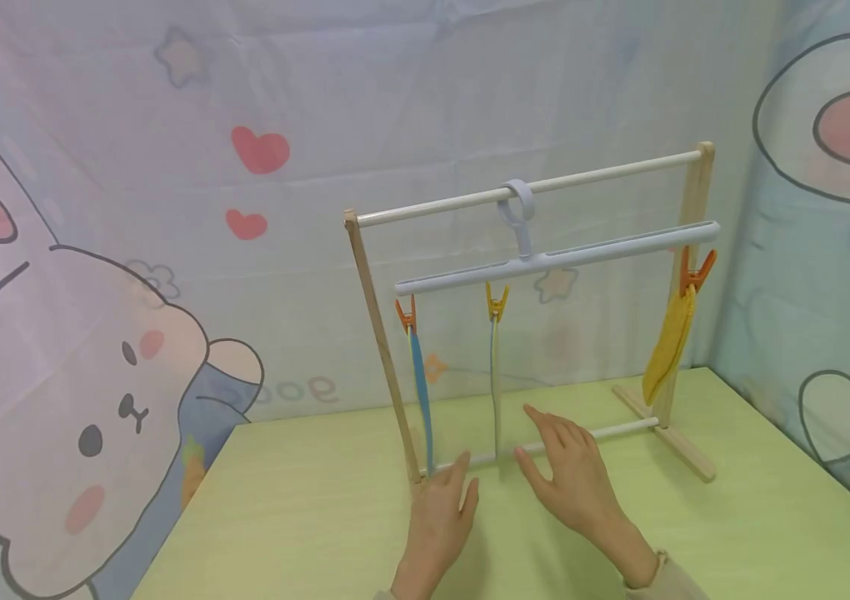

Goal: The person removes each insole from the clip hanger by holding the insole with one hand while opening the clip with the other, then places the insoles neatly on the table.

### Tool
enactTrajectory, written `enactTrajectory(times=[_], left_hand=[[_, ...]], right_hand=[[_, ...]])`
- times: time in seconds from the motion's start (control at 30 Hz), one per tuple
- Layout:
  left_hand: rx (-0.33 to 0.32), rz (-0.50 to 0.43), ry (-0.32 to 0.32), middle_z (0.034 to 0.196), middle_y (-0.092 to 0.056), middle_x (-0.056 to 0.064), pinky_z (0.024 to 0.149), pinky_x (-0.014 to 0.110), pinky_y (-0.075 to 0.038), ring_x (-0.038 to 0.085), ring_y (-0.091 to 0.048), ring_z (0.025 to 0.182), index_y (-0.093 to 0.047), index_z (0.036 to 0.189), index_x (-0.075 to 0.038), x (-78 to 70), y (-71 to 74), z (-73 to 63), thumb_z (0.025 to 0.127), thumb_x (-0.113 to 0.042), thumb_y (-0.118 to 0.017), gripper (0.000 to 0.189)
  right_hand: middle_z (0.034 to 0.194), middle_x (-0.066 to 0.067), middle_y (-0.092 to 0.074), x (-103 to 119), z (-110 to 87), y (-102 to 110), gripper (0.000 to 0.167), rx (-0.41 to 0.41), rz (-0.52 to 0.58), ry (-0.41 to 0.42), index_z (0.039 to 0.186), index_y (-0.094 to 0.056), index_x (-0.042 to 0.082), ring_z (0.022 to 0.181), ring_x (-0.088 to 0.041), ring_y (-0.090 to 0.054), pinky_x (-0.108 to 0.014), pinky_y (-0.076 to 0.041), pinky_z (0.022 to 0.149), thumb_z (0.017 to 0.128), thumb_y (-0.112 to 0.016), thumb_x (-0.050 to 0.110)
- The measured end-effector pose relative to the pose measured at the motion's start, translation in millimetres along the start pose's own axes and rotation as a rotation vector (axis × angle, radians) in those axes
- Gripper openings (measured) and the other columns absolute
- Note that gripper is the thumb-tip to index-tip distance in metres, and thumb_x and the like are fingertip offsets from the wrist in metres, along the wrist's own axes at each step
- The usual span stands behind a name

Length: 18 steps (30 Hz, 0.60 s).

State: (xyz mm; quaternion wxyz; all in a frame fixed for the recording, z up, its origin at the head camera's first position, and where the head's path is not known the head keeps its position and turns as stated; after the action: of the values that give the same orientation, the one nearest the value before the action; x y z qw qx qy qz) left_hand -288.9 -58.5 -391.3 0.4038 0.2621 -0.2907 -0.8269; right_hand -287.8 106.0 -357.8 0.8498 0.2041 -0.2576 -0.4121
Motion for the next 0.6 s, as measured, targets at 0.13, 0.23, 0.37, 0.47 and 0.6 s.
enactTrajectory(times=[0.13, 0.23, 0.37, 0.47, 0.6], left_hand=[[0.019, -0.050, 0.015, 0.099, -0.067, 0.013, 0.072, 0.032, -0.054, 0.024, -0.065, 0.087, -0.055, 0.116, -0.001, 2.1, -2.9, -0.2, 0.087, -0.017, -0.055, 0.033], [0.021, -0.067, 0.021, 0.099, -0.067, 0.014, 0.070, 0.030, -0.054, 0.023, -0.066, 0.083, -0.055, 0.116, -0.001, 2.7, -4.0, -0.5, 0.087, -0.016, -0.055, 0.033], [0.019, -0.084, 0.038, 0.098, -0.067, 0.014, 0.069, 0.029, -0.054, 0.023, -0.066, 0.082, -0.056, 0.116, -0.001, 3.2, -4.4, -0.5, 0.087, -0.016, -0.054, 0.032], [0.014, -0.095, 0.051, 0.098, -0.067, 0.013, 0.071, 0.031, -0.054, 0.024, -0.065, 0.085, -0.056, 0.115, -0.002, 3.3, -3.8, -0.4, 0.088, -0.016, -0.053, 0.031], [0.002, -0.107, 0.056, 0.097, -0.068, 0.013, 0.070, 0.031, -0.054, 0.024, -0.065, 0.086, -0.058, 0.114, -0.003, 3.1, -3.2, 0.2, 0.088, -0.017, -0.053, 0.030]], right_hand=[[0.114, -0.013, -0.059, 0.7, 2.0, 1.0, 0.053, -0.007, 0.004, -0.013, 0.127, -0.048, 0.007, 0.106, -0.031, -0.053, -0.053, -0.039, 0.091, 0.079, -0.063, 0.025], [0.114, -0.013, -0.060, 1.0, 2.7, 1.6, 0.053, -0.002, 0.008, -0.024, 0.126, -0.048, 0.007, 0.106, -0.031, -0.053, -0.052, -0.038, 0.091, 0.079, -0.063, 0.024], [0.114, -0.013, -0.059, 0.4, 3.0, 1.6, 0.052, 0.007, 0.021, -0.041, 0.126, -0.047, 0.007, 0.107, -0.031, -0.053, -0.052, -0.037, 0.092, 0.080, -0.063, 0.024], [0.114, -0.013, -0.059, -0.2, 3.5, 1.3, 0.051, 0.004, 0.027, -0.045, 0.126, -0.048, 0.006, 0.107, -0.030, -0.053, -0.052, -0.038, 0.092, 0.081, -0.062, 0.024], [0.113, -0.013, -0.060, -0.6, 5.1, 0.9, 0.049, -0.012, 0.031, -0.043, 0.125, -0.049, 0.006, 0.106, -0.030, -0.054, -0.052, -0.038, 0.091, 0.081, -0.062, 0.024]])
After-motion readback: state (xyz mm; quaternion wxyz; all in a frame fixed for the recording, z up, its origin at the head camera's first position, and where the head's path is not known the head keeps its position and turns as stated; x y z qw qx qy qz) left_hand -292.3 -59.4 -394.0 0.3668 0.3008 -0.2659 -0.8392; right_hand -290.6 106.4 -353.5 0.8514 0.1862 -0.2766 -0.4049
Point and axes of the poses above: each hand's wrist, its own z-axis towards the middle knuckle, its own y-axis out of the back of the hand, x = y × z, the point moved 5 cm from there along z, towards the middle knuckle
